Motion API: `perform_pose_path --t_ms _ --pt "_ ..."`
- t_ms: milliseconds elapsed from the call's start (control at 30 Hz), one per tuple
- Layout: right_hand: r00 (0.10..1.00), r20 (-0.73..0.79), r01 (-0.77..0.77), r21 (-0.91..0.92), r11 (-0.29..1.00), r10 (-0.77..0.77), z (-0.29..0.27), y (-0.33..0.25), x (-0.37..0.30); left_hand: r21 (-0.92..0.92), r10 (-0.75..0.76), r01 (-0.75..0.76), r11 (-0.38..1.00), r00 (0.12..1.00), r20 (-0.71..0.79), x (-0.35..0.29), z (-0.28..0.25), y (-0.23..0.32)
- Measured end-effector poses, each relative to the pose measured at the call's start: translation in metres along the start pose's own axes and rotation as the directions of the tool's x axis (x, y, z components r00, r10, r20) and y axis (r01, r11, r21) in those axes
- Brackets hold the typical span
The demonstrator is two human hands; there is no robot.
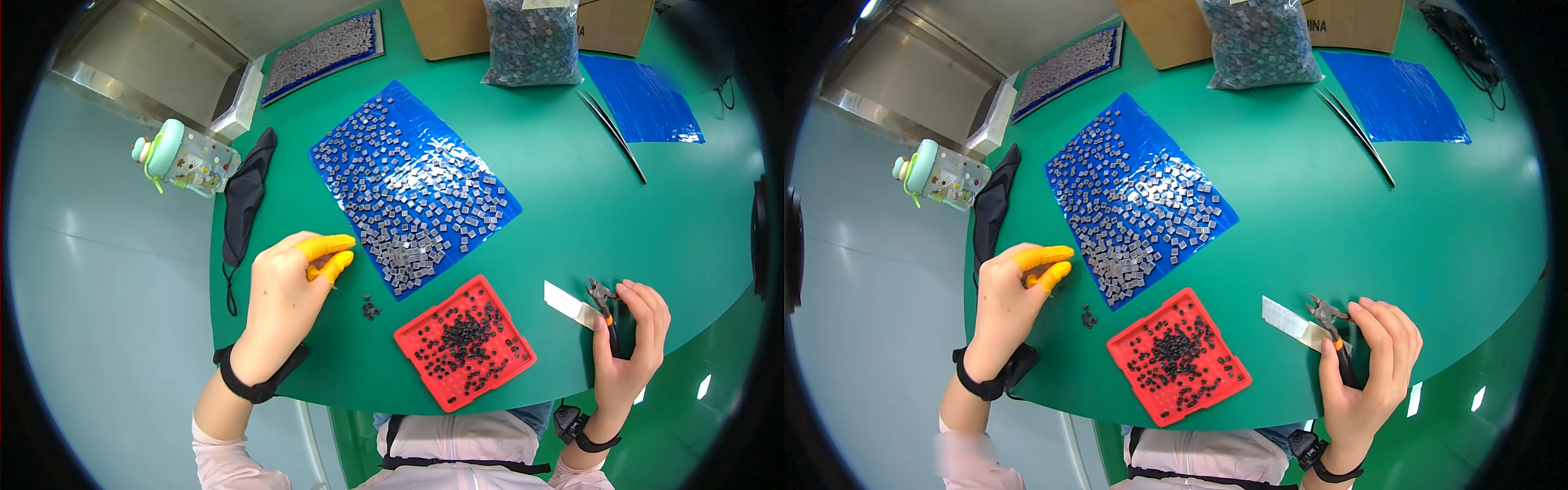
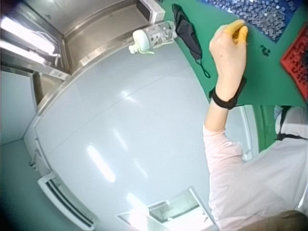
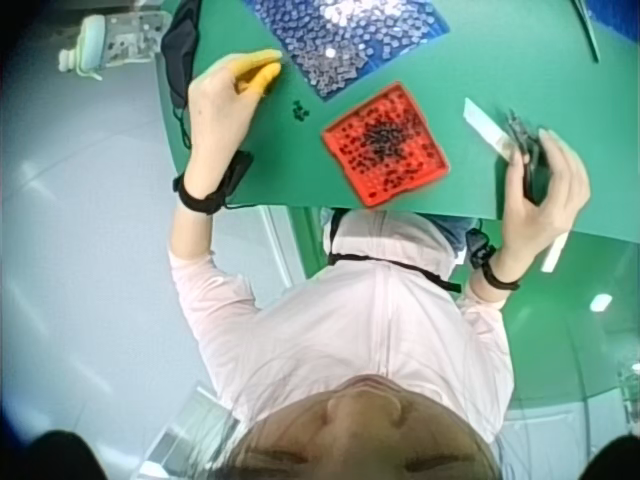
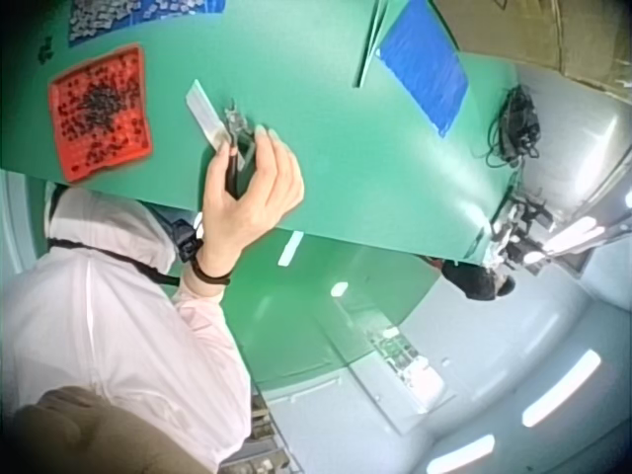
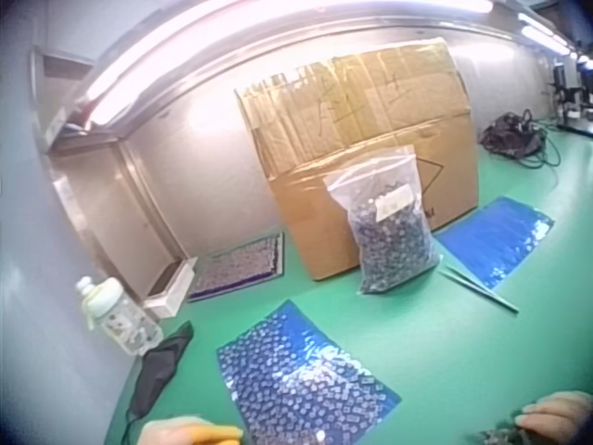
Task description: The person uses pliers to pick up small black components from a red tray and places them onto a blue sheet. They also use a white card to sweep and organize the components on the blue sheet.
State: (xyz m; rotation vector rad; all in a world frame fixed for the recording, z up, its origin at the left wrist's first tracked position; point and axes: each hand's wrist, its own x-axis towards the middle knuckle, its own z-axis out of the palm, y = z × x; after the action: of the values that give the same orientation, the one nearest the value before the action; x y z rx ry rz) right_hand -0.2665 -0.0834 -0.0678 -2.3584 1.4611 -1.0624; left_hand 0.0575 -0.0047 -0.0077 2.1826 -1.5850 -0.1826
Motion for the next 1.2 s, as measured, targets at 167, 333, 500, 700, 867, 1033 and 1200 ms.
perform_pose_path --t_ms 167,333,500,700,867,1033,1200 --pt "1.0 0.004 -0.005 -0.006 1.0 0.005 0.001 0.001 0.0 0.099 -0.009 0.007 0.995 1.0 0.025 -0.013 -0.008 -0.001" --pt "1.0 0.009 0.001 -0.011 1.0 -0.001 0.0 0.001 -0.001 0.074 -0.038 0.034 0.997 0.998 0.056 -0.021 -0.01 -0.011" --pt "1.0 0.011 -0.009 -0.012 1.0 0.009 0.0 0.0 -0.001 0.039 -0.041 0.039 0.998 0.997 0.061 -0.021 -0.008 -0.009" --pt "1.0 0.013 0.0 -0.003 1.0 0.0 0.001 0.001 -0.001 0.075 -0.054 0.044 0.996 0.99 0.132 -0.016 -0.012 -0.008" --pt "1.0 -0.009 0.017 0.039 0.999 -0.016 -0.001 0.003 -0.002 -0.018 -0.084 0.085 0.996 0.996 0.043 -0.041 -0.023 0.014" --pt "0.998 -0.005 0.07 0.148 0.986 -0.07 -0.008 -0.003 -0.002 -0.494 -0.188 0.221 0.841 0.975 0.118 -0.087 -0.013 0.047" --pt "0.948 0.127 0.211 0.435 0.875 -0.292 -0.013 -0.043 -0.005 -0.894 -0.198 0.231 0.383 0.966 0.165 -0.109 0.022 0.061"
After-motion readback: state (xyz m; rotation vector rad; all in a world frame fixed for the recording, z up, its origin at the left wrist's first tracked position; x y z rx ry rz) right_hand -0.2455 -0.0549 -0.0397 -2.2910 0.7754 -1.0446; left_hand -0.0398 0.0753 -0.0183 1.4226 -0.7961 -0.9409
